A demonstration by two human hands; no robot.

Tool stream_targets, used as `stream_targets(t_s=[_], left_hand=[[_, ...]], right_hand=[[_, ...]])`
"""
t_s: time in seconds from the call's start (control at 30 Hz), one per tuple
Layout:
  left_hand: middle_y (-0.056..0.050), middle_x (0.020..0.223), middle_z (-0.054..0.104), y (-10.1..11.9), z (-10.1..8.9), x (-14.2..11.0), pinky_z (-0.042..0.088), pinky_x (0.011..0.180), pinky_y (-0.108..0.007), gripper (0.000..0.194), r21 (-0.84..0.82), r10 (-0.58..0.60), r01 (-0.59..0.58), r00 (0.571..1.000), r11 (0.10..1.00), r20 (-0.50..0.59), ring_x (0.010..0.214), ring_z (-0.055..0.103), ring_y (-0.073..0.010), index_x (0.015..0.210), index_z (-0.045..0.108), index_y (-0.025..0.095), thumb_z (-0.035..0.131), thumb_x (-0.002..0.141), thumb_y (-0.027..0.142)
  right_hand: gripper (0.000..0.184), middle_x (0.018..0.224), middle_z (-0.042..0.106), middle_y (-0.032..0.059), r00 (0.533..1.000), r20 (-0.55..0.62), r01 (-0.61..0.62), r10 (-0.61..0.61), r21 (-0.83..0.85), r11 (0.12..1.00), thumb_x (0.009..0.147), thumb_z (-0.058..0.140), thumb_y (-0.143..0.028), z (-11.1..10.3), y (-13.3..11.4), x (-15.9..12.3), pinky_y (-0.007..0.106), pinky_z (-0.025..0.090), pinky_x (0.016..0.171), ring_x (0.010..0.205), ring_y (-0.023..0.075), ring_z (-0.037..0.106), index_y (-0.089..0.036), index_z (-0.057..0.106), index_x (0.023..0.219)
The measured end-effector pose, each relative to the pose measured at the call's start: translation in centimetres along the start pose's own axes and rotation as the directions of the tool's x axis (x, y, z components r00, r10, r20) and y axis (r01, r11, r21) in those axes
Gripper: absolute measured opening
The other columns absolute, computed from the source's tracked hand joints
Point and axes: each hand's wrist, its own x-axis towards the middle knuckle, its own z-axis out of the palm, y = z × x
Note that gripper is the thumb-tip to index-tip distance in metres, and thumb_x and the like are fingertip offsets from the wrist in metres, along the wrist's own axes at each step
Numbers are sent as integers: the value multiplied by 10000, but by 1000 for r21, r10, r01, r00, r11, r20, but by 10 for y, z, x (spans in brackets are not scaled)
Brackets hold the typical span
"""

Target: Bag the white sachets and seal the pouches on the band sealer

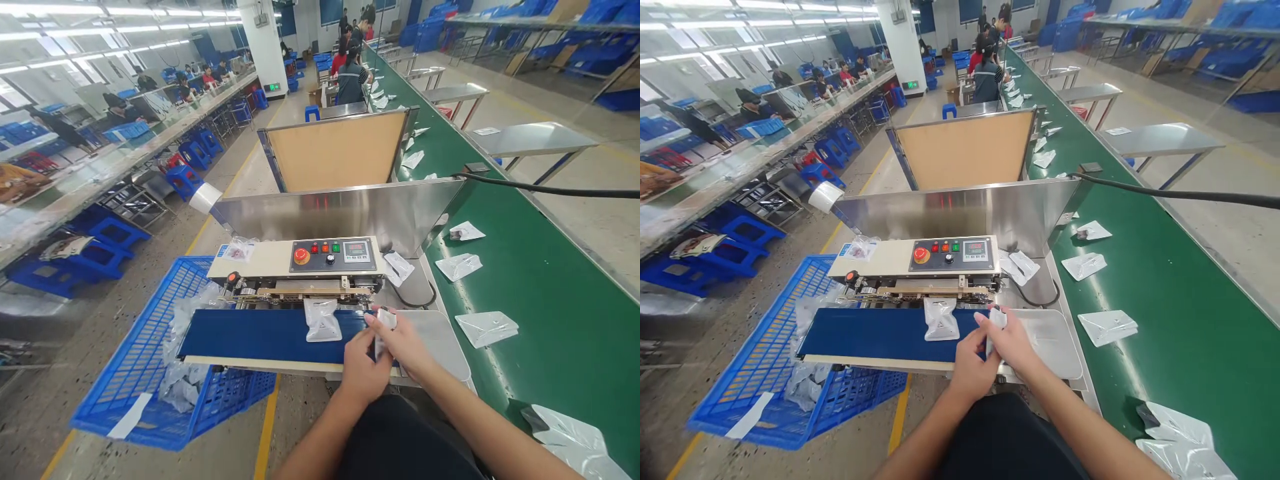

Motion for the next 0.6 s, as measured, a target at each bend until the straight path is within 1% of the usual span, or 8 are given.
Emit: stream_targets(t_s=[0.07, 0.13, 0.2, 0.3, 0.37, 0.43, 0.5, 0.6], left_hand=[[-83, 876, 781, 0, 12, 9, 532, 743, -301, 365, -15, -48, 46, 994, 999, -101, 787, 656, -228, 1033, 851, 182, 676, 983, 499], [-64, 787, 737, -4, 16, 17, 486, 676, -278, 469, -78, -116, 104, 979, 991, -170, 702, 599, -194, 943, 830, 151, 624, 1003, 569], [-44, 714, 685, -9, 15, 23, 441, 620, -262, 534, -128, -149, 129, 976, 983, -158, 649, 548, -173, 842, 803, 141, 620, 989, 620], [-12, 619, 584, -17, 16, 29, 398, 586, -252, 572, -97, -135, 124, 984, 987, -114, 617, 483, -155, 690, 741, 152, 637, 965, 643], [6, 570, 511, -21, 21, 33, 379, 576, -253, 569, -79, -171, 161, 975, 984, -141, 600, 452, -147, 612, 688, 166, 667, 936, 633], [18, 540, 468, -26, 30, 41, 374, 567, -257, 543, -137, -279, 256, 940, 957, -195, 580, 447, -144, 574, 655, 177, 724, 875, 624], [24, 534, 477, -33, 41, 50, 393, 568, -262, 498, -261, -397, 341, 894, 903, -208, 569, 479, -150, 589, 666, 180, 788, 796, 616], [21, 546, 526, -42, 49, 63, 419, 577, -265, 461, -412, -502, 392, 841, 823, -201, 565, 522, -153, 624, 688, 170, 850, 710, 593]], right_hand=[[732, 1105, 809, 89, 1000, 30, 3, -8, 148, 989, 794, 799, -772, -1, 1, -4, 362, 609, 842, 994, 279, 752, -244, 708, 1293], [720, 1114, 811, 97, 999, 41, -4, -7, 261, 965, 801, 782, -797, -8, 3, -7, 363, 620, 844, 1006, 279, 757, -241, 726, 1255], [686, 1041, 816, 98, 1000, 17, -13, 9, 265, 964, 737, 851, -784, -19, 8, -7, 354, 624, 808, 939, 271, 758, -221, 755, 1117], [631, 856, 792, 77, 996, -78, -16, 31, 181, 983, 622, 948, -739, -38, 21, 1, 329, 604, 683, 760, 236, 725, -207, 741, 892], [613, 736, 744, 52, 987, -127, -73, 97, 182, 981, 566, 985, -709, -52, 30, 11, 309, 574, 595, 646, 198, 674, -208, 700, 776], [612, 644, 682, 20, 973, -137, -152, 185, 224, 963, 503, 1029, -651, -65, 36, 24, 290, 549, 531, 559, 159, 616, -213, 657, 710], [616, 603, 646, -6, 960, -139, -201, 244, 265, 943, 446, 1068, -565, -72, 37, 38, 278, 529, 481, 508, 138, 575, -223, 638, 724], [656, 581, 630, -34, 936, -219, -211, 275, 278, 937, 403, 1096, -442, -69, 31, 56, 243, 477, 420, 470, 116, 533, -249, 591, 775]])
